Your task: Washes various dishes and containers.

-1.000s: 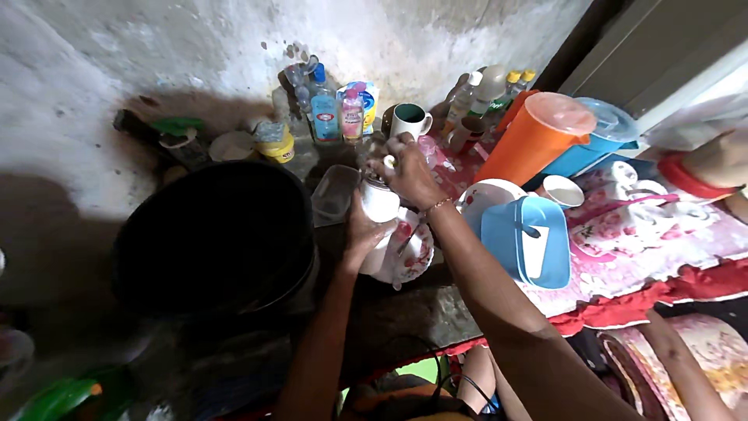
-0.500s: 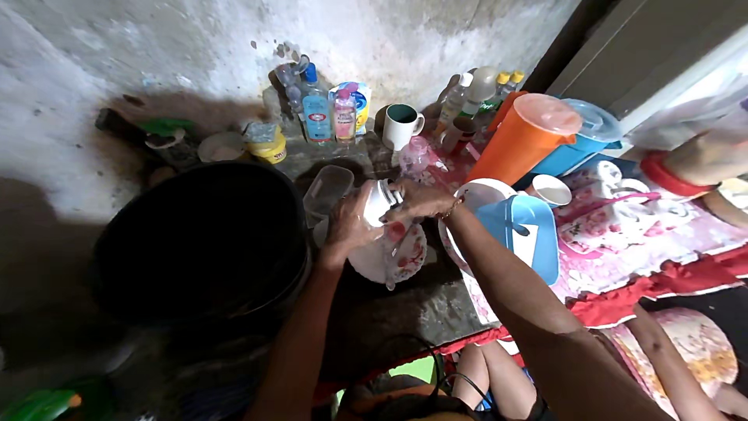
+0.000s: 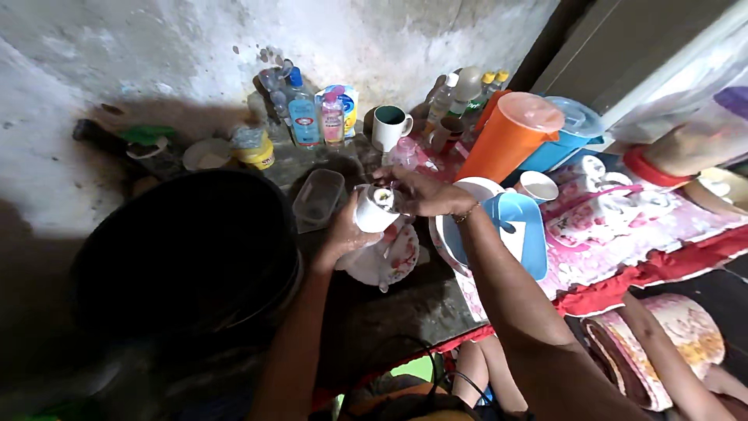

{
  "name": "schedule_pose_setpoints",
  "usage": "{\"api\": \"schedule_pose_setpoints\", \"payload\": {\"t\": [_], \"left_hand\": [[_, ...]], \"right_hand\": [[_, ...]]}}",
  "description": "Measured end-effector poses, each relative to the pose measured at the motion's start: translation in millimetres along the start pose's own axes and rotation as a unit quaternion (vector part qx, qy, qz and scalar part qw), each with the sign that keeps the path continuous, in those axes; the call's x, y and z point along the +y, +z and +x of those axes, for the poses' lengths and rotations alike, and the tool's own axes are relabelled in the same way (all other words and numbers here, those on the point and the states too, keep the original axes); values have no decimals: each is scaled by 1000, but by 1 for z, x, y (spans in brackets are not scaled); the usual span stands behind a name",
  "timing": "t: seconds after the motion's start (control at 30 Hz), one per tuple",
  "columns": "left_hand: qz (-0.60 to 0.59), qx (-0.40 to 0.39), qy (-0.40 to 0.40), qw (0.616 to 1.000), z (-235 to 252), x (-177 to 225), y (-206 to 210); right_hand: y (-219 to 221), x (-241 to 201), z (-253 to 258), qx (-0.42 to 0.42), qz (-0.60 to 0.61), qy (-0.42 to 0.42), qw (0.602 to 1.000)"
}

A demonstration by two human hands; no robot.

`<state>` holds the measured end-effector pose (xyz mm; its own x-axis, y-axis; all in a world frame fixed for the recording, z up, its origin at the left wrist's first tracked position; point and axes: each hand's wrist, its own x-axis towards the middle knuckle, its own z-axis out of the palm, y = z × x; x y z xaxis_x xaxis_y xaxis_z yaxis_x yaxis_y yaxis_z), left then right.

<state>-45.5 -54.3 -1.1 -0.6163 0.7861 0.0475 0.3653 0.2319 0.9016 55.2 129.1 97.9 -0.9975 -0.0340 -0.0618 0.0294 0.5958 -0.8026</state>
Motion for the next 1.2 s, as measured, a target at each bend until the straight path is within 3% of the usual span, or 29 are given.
{"api": "schedule_pose_setpoints", "payload": {"t": [0.17,0.3,0.4,0.47,0.57,0.7,0.8,0.87,0.97,1.07,1.2], "left_hand": [[11,40,31,999,-5,9,5],[-3,86,30,996,-1,9,13],[-21,148,-34,988,2,11,10],[-120,186,-68,973,8,13,3],[-158,256,-73,951,19,20,3],[-258,294,-59,918,43,8,-1],[-247,317,-74,913,50,1,-3],[-317,331,-79,885,56,-3,-5],[-287,354,-99,884,60,-10,-9],[-378,360,-96,847,66,-7,-17],[-401,376,-119,827,79,-14,-26]], "right_hand": [[26,-15,0,232,-153,30,960],[19,-19,-2,113,-202,-3,973],[4,-18,-9,247,-138,-34,959],[-1,-20,-16,296,-96,-44,949],[9,-17,-27,278,-64,-45,957],[18,-7,-26,274,-44,-13,961],[22,-5,-21,265,-38,8,963],[20,-5,-13,246,-44,17,968],[18,-12,-2,197,-65,24,978],[8,-23,35,187,-90,8,978],[-2,-60,103,180,-200,-19,963]]}}
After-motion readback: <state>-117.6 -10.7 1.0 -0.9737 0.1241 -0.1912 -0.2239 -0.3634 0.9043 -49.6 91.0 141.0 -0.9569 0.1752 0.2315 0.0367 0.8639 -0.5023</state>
